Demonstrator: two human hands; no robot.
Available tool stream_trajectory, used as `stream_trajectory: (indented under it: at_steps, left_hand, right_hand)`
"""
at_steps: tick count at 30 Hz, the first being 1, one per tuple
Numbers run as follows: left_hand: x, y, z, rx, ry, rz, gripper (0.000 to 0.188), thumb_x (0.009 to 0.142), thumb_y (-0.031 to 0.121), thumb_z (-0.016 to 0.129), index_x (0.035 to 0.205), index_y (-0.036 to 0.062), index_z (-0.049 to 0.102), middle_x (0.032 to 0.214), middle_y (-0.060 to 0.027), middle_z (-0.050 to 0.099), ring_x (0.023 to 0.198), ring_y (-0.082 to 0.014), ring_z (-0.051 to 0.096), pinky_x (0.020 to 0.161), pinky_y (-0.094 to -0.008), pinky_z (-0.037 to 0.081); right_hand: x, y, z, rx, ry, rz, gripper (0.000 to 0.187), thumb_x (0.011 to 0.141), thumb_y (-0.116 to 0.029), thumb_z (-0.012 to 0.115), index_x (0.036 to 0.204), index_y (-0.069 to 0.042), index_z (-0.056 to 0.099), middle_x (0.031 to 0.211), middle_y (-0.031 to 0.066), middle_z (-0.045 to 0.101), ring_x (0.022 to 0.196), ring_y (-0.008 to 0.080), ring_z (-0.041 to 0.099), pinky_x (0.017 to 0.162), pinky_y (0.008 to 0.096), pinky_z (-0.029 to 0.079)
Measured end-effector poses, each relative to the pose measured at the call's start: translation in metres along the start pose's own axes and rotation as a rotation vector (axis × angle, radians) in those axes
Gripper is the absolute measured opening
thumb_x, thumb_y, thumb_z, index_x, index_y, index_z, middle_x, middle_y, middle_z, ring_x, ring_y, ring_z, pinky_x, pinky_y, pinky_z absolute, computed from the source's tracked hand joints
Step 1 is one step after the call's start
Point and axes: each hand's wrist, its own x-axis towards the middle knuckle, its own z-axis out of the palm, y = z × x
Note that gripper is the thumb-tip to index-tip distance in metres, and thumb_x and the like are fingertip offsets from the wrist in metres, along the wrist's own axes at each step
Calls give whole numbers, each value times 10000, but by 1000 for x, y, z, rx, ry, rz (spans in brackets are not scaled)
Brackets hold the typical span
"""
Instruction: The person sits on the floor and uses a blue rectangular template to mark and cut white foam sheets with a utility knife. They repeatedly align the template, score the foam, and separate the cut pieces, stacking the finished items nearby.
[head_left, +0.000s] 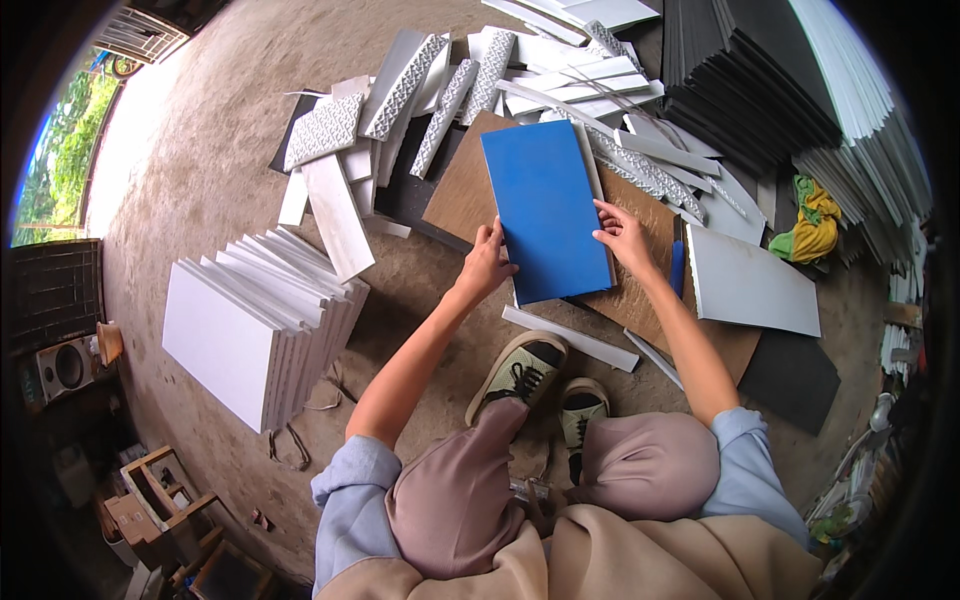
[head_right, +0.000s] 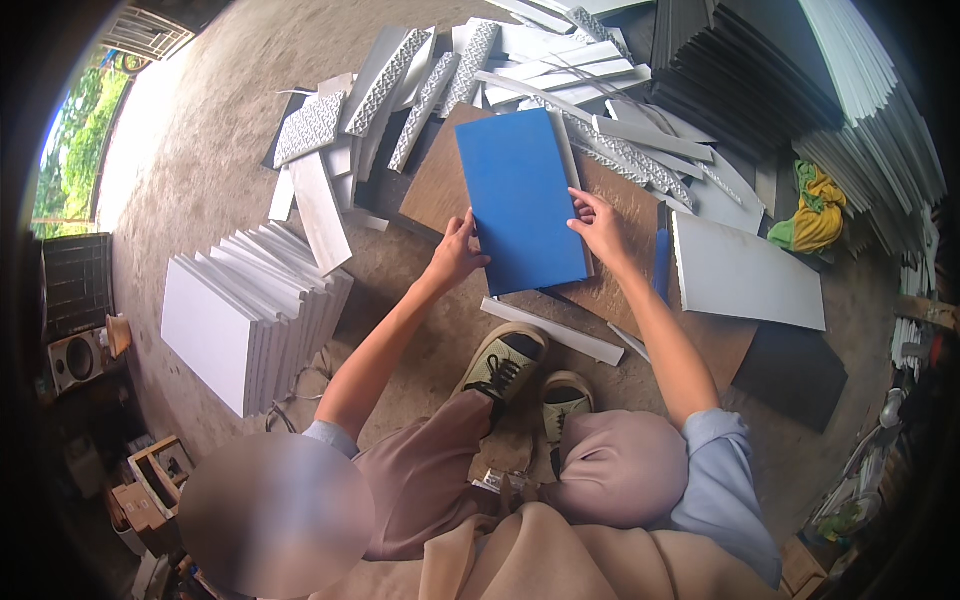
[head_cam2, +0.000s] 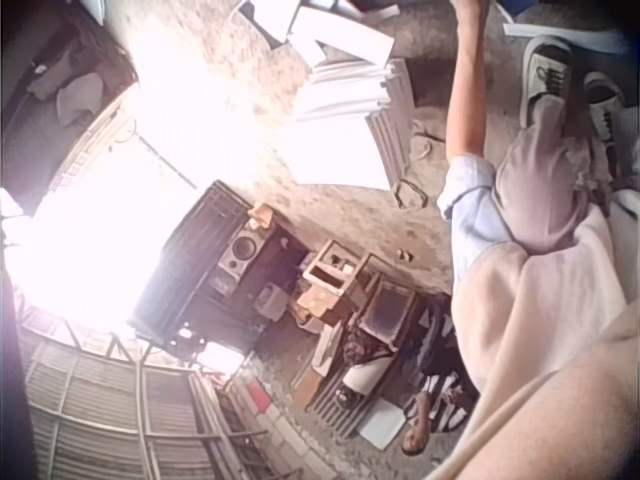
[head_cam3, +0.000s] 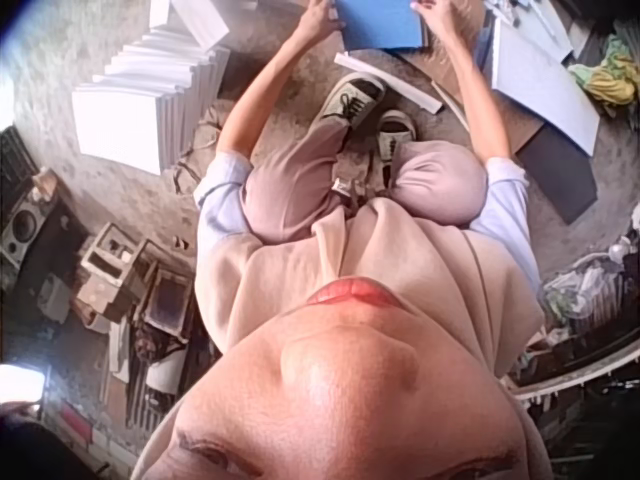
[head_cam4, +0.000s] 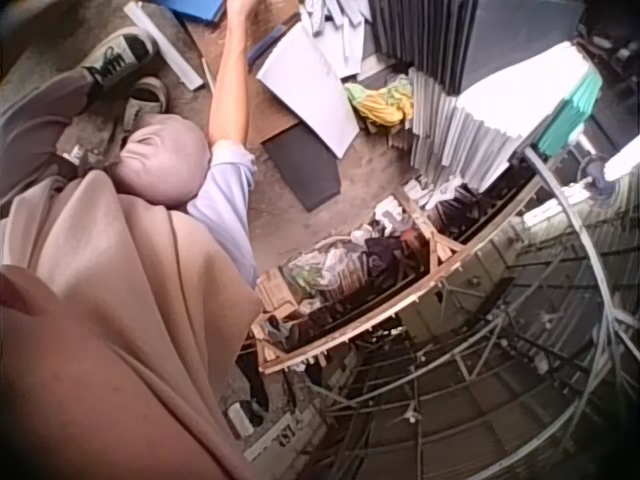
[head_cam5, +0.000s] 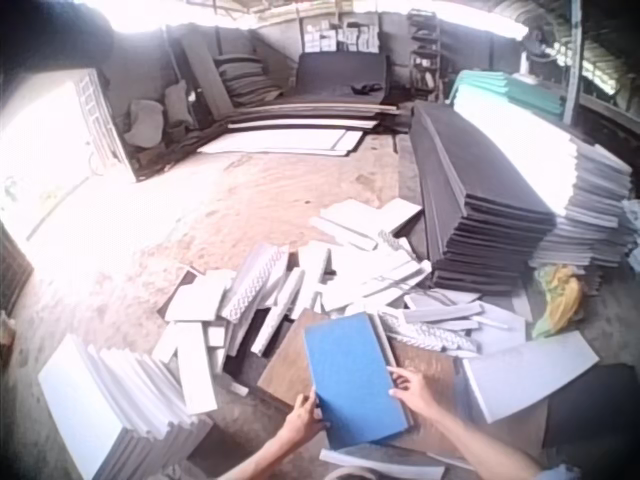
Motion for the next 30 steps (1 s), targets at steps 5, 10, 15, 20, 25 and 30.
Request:
stream_trajectory:
  at_steps: [5, 10, 15, 20, 25, 30]
  left_hand:
    - [0, 4, -1, 17, 0, 5, 841, 637, 38, 673, 1319, 40, 181, 1004, -106, 406, 725, -175, 563, 700, -286, 469]
    - [22, 0, -20, 281, -40, 161, 909, 588, 198, 724, 1264, -68, 178, 1066, -247, 360, 930, -386, 489, 836, -371, 431]
    - [114, 32, -78, 703, 219, 434, 1087, 557, 383, 748, 1308, -47, 91, 1250, -241, 249, 1149, -364, 297, 956, -452, 267]
    - [159, 33, -61, 625, -93, 213, 1202, 476, 387, 789, 1318, -43, 47, 1199, -211, 393, 1144, -362, 348, 949, -481, 273]
    - [152, 39, -60, 657, -22, 204, 1108, 513, 322, 775, 1318, -24, 97, 1199, -221, 379, 1139, -358, 335, 968, -434, 261]
    - [69, 43, 0, 545, -76, 545, 951, 656, 444, 648, 1327, 17, 127, 1364, -257, 61, 1275, -390, 58, 960, -590, 126]
  right_hand:
    - [1, 3, -1, -44, 19, -4, 526, 638, 63, 630, 1129, -97, 527, 903, 44, 530, 739, 115, 515, 673, 224, 469]
    - [-1, 2, 2, -96, 65, -41, 508, 649, 85, 603, 1125, -66, 508, 901, 45, 507, 751, 117, 507, 677, 226, 460]
    - [-3, -13, 8, -131, 66, -47, 507, 655, 101, 590, 1130, -51, 496, 898, 45, 499, 767, 117, 508, 688, 222, 452]
    - [-3, -9, 6, -109, 74, -47, 497, 642, 74, 617, 1107, -71, 515, 897, 58, 514, 784, 145, 517, 701, 253, 460]
    - [-3, -14, 4, -89, 51, -20, 494, 658, 81, 612, 1120, -52, 499, 888, 44, 503, 775, 119, 505, 695, 237, 454]
    - [2, -4, 3, -15, 41, -8, 480, 660, 76, 612, 1110, -54, 506, 876, 38, 515, 762, 117, 513, 679, 231, 457]
